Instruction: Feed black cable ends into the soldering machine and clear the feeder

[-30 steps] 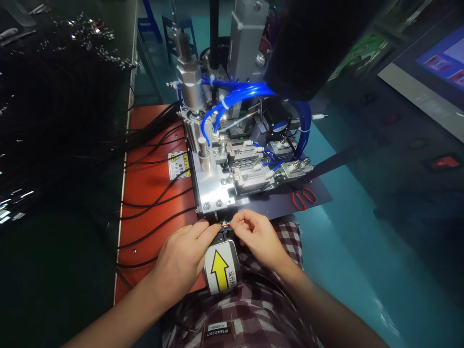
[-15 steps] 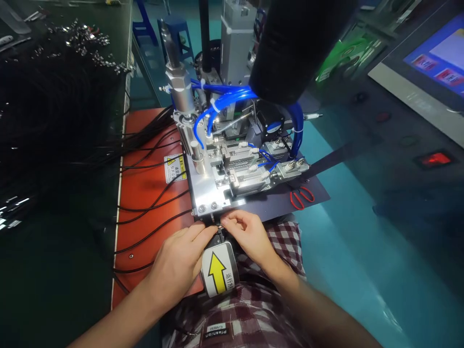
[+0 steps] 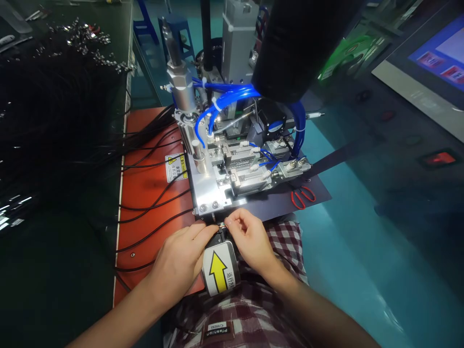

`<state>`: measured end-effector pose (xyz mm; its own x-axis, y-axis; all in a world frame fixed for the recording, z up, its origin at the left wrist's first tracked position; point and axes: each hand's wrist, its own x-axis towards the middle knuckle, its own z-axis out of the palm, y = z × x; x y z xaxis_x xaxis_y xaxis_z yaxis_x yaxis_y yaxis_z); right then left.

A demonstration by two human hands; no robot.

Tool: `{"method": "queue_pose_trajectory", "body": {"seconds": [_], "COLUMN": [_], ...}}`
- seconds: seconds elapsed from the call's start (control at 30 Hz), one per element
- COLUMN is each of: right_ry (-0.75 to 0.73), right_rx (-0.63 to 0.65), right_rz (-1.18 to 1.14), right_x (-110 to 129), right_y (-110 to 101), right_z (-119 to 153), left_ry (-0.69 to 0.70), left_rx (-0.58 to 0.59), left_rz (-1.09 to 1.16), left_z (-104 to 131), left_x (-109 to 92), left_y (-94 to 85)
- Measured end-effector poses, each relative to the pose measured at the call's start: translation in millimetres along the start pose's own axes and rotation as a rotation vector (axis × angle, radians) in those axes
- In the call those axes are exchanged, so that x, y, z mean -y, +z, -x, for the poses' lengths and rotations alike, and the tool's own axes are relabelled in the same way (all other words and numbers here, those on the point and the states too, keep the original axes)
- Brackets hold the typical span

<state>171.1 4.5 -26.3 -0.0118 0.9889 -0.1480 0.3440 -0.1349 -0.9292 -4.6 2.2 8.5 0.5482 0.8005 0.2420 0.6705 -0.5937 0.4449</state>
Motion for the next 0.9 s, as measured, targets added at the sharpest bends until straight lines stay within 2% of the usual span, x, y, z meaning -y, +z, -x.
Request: {"method": "queue_pose_trajectory", "body": {"seconds": [0.1,0.23,0.37,0.63,0.9], "right_ry": [0.157,0.255,0.270,0.205,0.318], "right_rx": [0.068,0.133,0.179,0.130,0.204], "right_rz": [-0.190,-0.271,-0.302,-0.329,-0.545], "right_x": [-3.7,-1.7,-2.9,-8.8,-5.2], "right_y": [2.9,0.8,-3.1,0.6,3.2], "right_z": [-3.5,-8.9,-9.8,-2.4,-6.1], "left_ry": [-0.011,-0.016,-0.031,-0.041,-0.056], "left_rx": [0.010,0.015,0.023,0.026,0.027], "left_rz": [0.007,0.021,0.020,0.004,0.057], "left_z": [0.3,0.2,0.3,0.4,0.0], "left_x": [0.6,0.3,-0.2,-0.2,-0.5], "left_y": [0.6,0.7,-0.5,0.9,-2.8]}}
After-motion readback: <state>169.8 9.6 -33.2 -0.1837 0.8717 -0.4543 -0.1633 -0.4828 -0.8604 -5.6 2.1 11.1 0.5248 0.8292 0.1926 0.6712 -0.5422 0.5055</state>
